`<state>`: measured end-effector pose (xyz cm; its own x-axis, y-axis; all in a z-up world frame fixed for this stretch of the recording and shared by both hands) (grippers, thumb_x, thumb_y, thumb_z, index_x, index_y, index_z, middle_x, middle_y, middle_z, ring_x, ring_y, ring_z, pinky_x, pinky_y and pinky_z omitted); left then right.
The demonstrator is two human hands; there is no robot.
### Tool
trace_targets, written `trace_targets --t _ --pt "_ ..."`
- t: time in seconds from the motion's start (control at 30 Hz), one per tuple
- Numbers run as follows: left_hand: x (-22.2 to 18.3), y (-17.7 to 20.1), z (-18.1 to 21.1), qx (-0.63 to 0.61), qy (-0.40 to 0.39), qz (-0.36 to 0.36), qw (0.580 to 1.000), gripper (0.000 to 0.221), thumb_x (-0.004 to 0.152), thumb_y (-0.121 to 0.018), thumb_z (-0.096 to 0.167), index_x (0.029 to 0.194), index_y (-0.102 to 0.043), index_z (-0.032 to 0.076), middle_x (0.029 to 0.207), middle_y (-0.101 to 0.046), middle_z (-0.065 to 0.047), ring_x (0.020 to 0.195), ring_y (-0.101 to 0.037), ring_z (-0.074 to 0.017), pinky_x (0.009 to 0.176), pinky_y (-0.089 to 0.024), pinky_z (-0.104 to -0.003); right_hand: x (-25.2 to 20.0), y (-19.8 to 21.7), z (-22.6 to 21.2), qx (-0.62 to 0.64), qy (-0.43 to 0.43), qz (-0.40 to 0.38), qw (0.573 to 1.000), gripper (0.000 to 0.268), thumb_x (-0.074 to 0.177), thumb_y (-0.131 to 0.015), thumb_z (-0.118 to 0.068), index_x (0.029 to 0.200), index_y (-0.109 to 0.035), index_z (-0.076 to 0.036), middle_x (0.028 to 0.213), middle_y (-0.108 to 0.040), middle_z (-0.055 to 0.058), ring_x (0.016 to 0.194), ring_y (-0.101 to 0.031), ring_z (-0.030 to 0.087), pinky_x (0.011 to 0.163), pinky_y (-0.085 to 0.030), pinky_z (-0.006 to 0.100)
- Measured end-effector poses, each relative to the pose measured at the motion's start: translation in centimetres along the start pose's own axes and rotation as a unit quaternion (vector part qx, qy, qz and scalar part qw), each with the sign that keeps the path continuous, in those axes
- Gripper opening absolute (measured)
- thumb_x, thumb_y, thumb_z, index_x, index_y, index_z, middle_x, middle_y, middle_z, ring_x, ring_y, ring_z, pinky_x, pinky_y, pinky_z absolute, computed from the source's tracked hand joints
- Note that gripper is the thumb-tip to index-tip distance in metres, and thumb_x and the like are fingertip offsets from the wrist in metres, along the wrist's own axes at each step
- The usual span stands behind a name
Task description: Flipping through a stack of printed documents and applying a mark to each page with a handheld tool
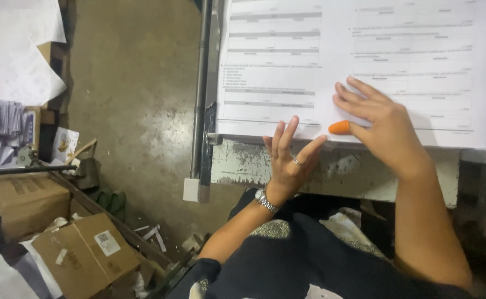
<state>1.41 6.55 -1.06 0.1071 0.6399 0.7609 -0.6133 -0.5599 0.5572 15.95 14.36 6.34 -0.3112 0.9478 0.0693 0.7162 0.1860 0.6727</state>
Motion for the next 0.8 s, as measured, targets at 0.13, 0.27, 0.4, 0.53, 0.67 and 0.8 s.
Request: trace_targets --t 0.13,0.27,0.4,0.53,0.67,0.8 --pt "-1.0 -0.2 -0.1 -0.012 -0.001 -0.015 1.0 0.038 0.104 -0.07 0.017 0.137 -0.061 0.035 0.156 -0.039 -0.019 0.153 -0.025 -0.0325 0.13 0.001 -0.049 -0.2 -0.5 -0.3 -0.018 0.027 0.033 0.999 0.043 0.088 -0.068 0.009 0.129 -0.069 -0.002 0.137 -0.065 0.015 0.146 -0.046 0.031 0.121 -0.039 0.042" --pt "-1.9 -1.3 -1.0 -0.038 0.008 -0.027 0.999 0.052 0.102 -0.079 0.014 0.143 -0.056 0.035 0.164 -0.021 -0.019 0.158 -0.01 -0.0322 0.132 0.003 -0.05 0.7 0.5 -0.4 -0.069 0.015 0.096 0.993 0.032 0.094 -0.067 0.011 0.119 -0.075 -0.006 0.131 -0.071 0.014 0.119 -0.068 0.025 0.077 -0.05 0.028" --pt "-1.5 -0.9 -0.7 -0.021 0.007 -0.003 1.0 0.041 0.102 -0.074 0.017 0.136 -0.063 0.036 0.164 -0.022 -0.021 0.158 -0.009 -0.033 0.132 0.003 -0.049 -0.2 2.0 -0.6 0.028 0.048 0.106 0.993 0.038 0.096 -0.066 0.015 0.132 -0.062 0.006 0.135 -0.063 0.027 0.132 -0.059 0.04 0.118 -0.047 0.045" --pt "-1.2 -1.3 -0.8 -0.02 0.022 -0.015 0.999 0.043 0.102 -0.074 0.017 0.138 -0.06 0.037 0.162 -0.028 -0.02 0.156 -0.017 -0.0326 0.131 0.001 -0.048 -0.4 0.4 1.1 0.022 -0.052 0.016 0.998 0.049 0.091 -0.06 0.008 0.137 -0.06 -0.01 0.148 -0.056 0.014 0.15 -0.04 0.031 0.125 -0.028 0.052" --pt "-1.8 -0.5 -0.3 -0.021 0.025 -0.012 0.999 0.038 0.1 -0.075 0.018 0.132 -0.065 0.037 0.159 -0.033 -0.019 0.154 -0.023 -0.0339 0.131 -0.001 -0.048 -0.9 -0.4 0.1 -0.078 0.042 0.067 0.994 0.038 0.09 -0.072 0.004 0.126 -0.071 -0.006 0.132 -0.069 0.013 0.137 -0.057 0.034 0.116 -0.047 0.045" --pt "-2.1 -1.5 -1.5 -0.016 0.015 0.068 0.997 0.041 0.09 -0.072 0.029 0.127 -0.068 0.045 0.156 -0.044 -0.018 0.151 -0.03 -0.0341 0.128 -0.007 -0.046 -0.5 0.5 1.2 -0.099 0.068 0.194 0.974 0.027 0.096 -0.07 0.009 0.108 -0.082 -0.012 0.112 -0.079 0.01 0.117 -0.071 0.031 0.091 -0.059 0.043"
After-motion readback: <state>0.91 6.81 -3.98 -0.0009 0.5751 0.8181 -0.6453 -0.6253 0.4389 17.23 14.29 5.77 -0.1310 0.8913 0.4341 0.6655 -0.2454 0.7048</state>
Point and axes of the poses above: each hand's wrist, its own x-axis towards the middle knuckle, its own y-axis out of the back of the hand, z = x × y, the point moved 9 cm from there along x, towards the middle knuckle
